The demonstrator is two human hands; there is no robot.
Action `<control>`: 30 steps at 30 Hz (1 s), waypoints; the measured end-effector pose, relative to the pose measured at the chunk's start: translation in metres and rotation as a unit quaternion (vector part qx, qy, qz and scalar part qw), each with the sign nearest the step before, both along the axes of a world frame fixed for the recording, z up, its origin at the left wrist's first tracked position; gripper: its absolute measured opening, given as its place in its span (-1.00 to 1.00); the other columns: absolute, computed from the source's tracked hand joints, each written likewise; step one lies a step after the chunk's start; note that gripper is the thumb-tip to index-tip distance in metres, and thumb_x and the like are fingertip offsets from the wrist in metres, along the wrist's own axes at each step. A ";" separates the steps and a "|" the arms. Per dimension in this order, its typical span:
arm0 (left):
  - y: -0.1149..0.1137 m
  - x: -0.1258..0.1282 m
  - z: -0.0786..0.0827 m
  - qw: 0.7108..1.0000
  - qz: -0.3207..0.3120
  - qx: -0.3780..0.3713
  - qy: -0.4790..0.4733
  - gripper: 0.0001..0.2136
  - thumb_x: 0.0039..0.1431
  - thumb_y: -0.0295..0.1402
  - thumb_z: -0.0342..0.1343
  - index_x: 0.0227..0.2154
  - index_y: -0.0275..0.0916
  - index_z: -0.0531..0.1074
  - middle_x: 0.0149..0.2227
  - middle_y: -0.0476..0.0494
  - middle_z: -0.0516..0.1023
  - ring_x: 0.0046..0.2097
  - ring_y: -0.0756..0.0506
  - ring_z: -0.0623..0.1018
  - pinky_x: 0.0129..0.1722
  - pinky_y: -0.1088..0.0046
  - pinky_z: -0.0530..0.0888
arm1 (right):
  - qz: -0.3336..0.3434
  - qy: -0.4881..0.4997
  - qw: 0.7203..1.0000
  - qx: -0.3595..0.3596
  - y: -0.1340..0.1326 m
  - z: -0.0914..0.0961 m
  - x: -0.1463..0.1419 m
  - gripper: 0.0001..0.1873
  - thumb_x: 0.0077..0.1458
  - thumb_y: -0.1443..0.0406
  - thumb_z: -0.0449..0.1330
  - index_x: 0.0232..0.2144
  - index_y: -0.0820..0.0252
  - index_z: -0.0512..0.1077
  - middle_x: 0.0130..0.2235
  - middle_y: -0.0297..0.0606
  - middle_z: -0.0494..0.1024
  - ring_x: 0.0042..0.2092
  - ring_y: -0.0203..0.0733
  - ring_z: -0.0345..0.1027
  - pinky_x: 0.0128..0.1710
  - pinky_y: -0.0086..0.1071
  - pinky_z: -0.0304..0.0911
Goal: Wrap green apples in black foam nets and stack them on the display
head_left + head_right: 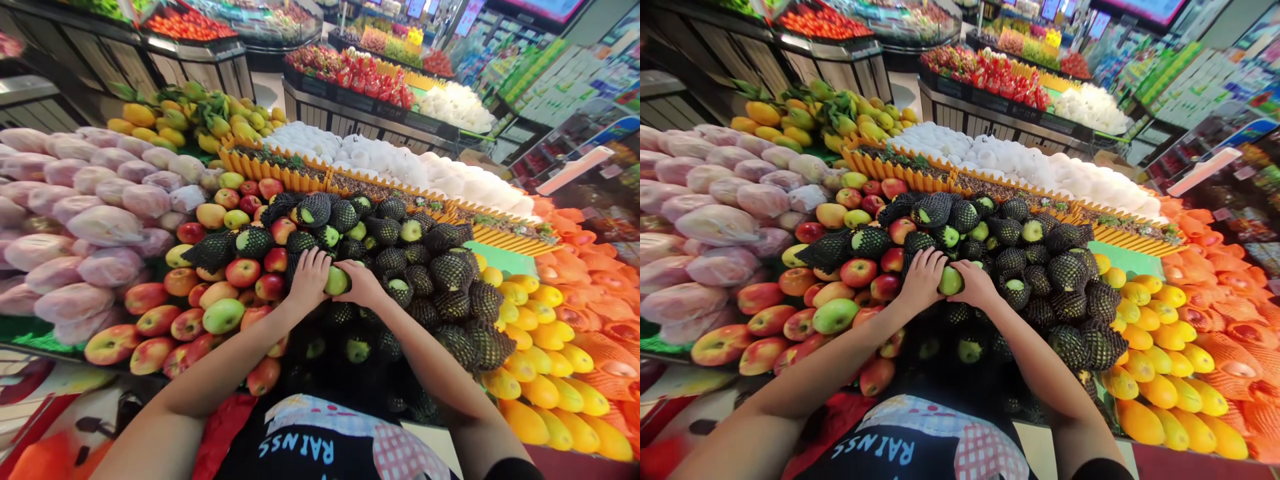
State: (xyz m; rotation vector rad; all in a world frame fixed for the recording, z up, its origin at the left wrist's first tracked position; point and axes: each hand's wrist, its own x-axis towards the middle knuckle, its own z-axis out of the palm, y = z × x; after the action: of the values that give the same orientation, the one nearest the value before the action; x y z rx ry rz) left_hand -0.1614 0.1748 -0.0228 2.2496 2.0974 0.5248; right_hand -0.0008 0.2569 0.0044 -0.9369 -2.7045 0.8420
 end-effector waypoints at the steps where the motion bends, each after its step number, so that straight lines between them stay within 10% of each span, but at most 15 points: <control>1: 0.002 -0.002 0.002 1.000 0.016 -0.010 0.020 -0.36 -0.14 -0.35 0.38 0.06 -0.44 0.41 0.18 -0.54 0.41 0.30 -0.49 0.27 0.33 -0.16 0.13 | -0.015 -0.004 1.000 0.010 -0.004 0.001 -0.004 -0.16 -0.29 0.26 0.51 0.10 0.24 0.39 0.12 0.01 0.50 0.12 0.14 0.40 0.15 -0.05 0.27; 6: 0.002 -0.007 0.008 0.999 0.007 -0.010 0.044 -0.86 0.12 -0.44 0.17 -0.26 -0.26 0.59 0.04 -0.31 0.55 0.26 -0.37 0.34 0.31 -0.08 0.19 | -0.125 0.027 0.991 0.031 -0.014 0.027 0.006 -0.38 -0.10 0.11 0.37 0.02 0.14 0.38 -0.10 -0.13 0.60 -0.09 0.07 0.49 -0.03 -0.13 0.32; 12: -0.005 -0.014 0.026 0.982 0.076 0.089 -0.145 -0.84 0.22 -0.43 0.03 -0.30 -0.22 0.53 -0.06 -0.25 0.57 0.07 -0.26 0.47 0.13 0.09 0.38 | -0.215 0.072 0.969 -0.100 -0.012 0.038 0.033 -0.50 0.02 -0.03 0.25 -0.10 0.13 0.35 -0.32 -0.30 0.58 -0.36 -0.14 0.42 -0.30 -0.31 0.29; 18: -0.023 -0.024 0.040 0.814 0.134 0.113 -0.554 -0.92 0.08 -0.39 0.00 -0.39 -0.20 0.39 -0.42 0.01 0.43 -0.34 -0.05 0.45 -0.30 0.46 0.42 | -0.033 -0.071 0.995 -0.057 -0.023 0.016 0.024 -0.54 0.08 -0.02 0.31 -0.12 0.18 0.50 -0.31 -0.26 0.56 -0.22 -0.10 0.41 -0.17 -0.32 0.27; 22: -0.047 -0.016 0.035 0.732 0.106 0.063 -0.670 -0.92 0.04 -0.36 0.06 -0.40 -0.19 0.41 -0.44 0.06 0.40 -0.38 0.01 0.39 -0.37 0.54 0.36 | -0.029 -0.075 0.996 -0.037 -0.022 0.004 0.017 -0.58 0.09 0.08 0.36 -0.07 0.18 0.54 -0.17 -0.14 0.57 -0.05 0.00 0.39 0.02 -0.24 0.23; 30: -0.076 0.003 0.026 0.752 0.066 0.012 -0.656 -0.84 0.00 -0.34 0.23 -0.31 -0.22 0.51 -0.29 -0.06 0.55 -0.22 -0.07 0.51 -0.20 0.44 0.45 | -0.130 0.005 0.991 -0.008 -0.039 0.010 0.025 -0.69 0.21 0.33 0.16 0.00 0.12 0.50 0.08 -0.10 0.53 0.14 0.01 0.31 0.13 -0.17 0.23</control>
State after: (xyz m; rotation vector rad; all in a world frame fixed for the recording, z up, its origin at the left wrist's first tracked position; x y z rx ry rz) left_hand -0.1581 0.0983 0.0031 0.9685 1.3578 1.5185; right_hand 0.0237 0.2174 0.0146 -1.2506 -2.4956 0.8118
